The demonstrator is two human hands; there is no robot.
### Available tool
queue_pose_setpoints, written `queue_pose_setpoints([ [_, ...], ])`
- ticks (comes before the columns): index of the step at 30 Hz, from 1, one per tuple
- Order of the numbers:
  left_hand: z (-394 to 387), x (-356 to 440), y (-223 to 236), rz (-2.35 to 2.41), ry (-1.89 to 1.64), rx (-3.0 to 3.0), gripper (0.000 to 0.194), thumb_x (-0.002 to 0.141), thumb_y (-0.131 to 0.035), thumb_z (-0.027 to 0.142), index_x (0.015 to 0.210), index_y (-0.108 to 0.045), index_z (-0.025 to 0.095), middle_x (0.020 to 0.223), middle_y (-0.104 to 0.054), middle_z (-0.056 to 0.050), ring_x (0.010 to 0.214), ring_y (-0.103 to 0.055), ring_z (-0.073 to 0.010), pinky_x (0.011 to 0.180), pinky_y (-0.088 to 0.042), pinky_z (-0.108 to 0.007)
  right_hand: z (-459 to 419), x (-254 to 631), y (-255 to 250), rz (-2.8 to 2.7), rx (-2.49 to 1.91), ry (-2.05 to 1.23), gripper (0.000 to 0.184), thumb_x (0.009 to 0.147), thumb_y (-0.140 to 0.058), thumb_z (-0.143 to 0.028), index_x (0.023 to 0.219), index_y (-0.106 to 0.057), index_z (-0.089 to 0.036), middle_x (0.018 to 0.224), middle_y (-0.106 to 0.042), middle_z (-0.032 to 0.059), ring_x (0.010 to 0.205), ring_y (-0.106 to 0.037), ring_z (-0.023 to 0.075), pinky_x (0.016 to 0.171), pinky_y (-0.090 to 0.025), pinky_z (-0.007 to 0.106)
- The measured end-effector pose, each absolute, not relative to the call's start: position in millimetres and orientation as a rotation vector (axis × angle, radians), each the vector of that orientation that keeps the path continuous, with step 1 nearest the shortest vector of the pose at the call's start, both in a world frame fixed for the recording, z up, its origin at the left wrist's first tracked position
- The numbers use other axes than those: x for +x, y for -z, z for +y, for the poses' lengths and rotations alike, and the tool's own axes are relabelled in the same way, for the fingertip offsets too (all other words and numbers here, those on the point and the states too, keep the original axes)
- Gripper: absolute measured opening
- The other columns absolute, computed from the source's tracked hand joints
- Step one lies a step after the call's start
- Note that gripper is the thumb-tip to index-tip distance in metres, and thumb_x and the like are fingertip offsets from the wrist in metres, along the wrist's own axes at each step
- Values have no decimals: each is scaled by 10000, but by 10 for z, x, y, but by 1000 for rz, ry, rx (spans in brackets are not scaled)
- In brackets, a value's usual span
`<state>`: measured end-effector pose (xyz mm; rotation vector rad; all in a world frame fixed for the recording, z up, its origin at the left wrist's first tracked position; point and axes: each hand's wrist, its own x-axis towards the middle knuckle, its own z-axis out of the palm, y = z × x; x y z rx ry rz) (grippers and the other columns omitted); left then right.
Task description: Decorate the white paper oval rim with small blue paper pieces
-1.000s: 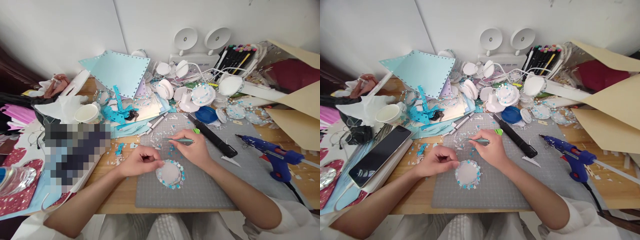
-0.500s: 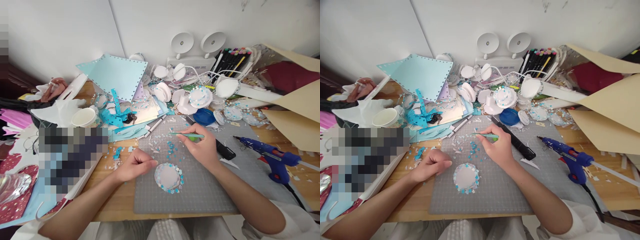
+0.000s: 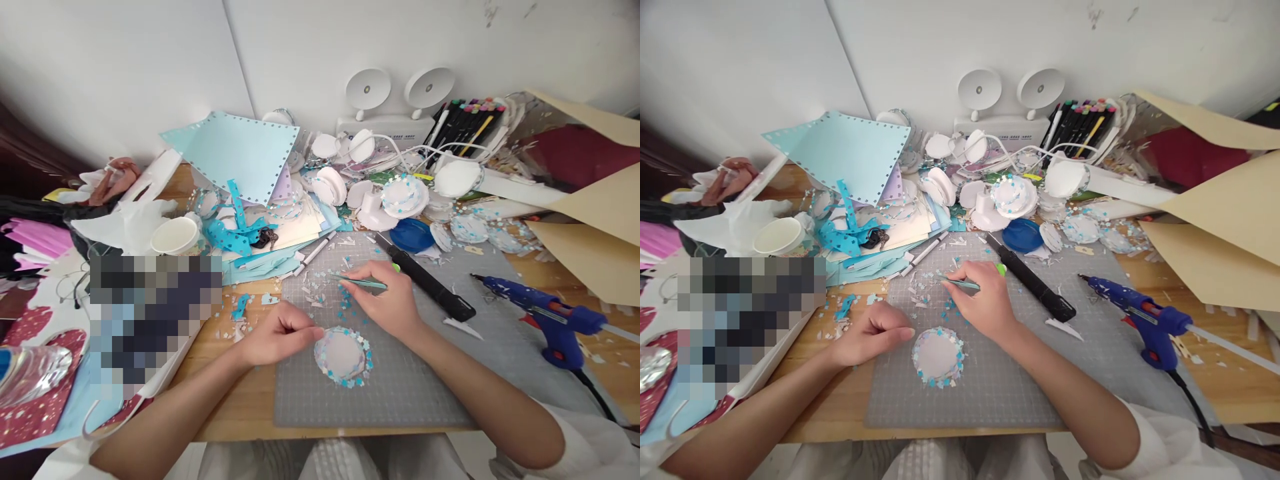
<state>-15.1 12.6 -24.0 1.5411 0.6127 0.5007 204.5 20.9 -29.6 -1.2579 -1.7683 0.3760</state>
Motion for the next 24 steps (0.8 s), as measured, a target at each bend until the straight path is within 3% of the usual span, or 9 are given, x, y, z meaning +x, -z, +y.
queue_pose_setpoints([
  [12, 97, -137, 205, 607, -460, 1549, 528, 898, -490, 359, 502, -190, 182, 501, -171, 53, 486, -153, -68, 465, -129, -268, 363, 1885, 249, -1878, -1312, -402, 95, 764, -674, -213, 696, -610, -222, 743, -708, 5, 739, -640, 199, 725, -442, 349],
  [19, 104, -130, 179, 618, -484, 1496, 535, 885, -510, 365, 489, -200, 184, 493, -177, 57, 473, -152, -65, 461, -132, -264, 300, 1976, 85, -1665, -1318, -545, 112, 751, -698, -252, 699, -609, -209, 729, -671, 14, 729, -626, 184, 697, -477, 324],
  [24, 120, -108, 153, 696, -537, 1476, 477, 871, -535, 368, 471, -400, 146, 480, -346, 38, 470, -282, -70, 466, -213, -234, 209, 2091, 69, -1451, -1333, -765, 169, 724, -742, -319, 705, -616, -208, 731, -637, 3, 713, -611, 162, 613, -476, 273],
])
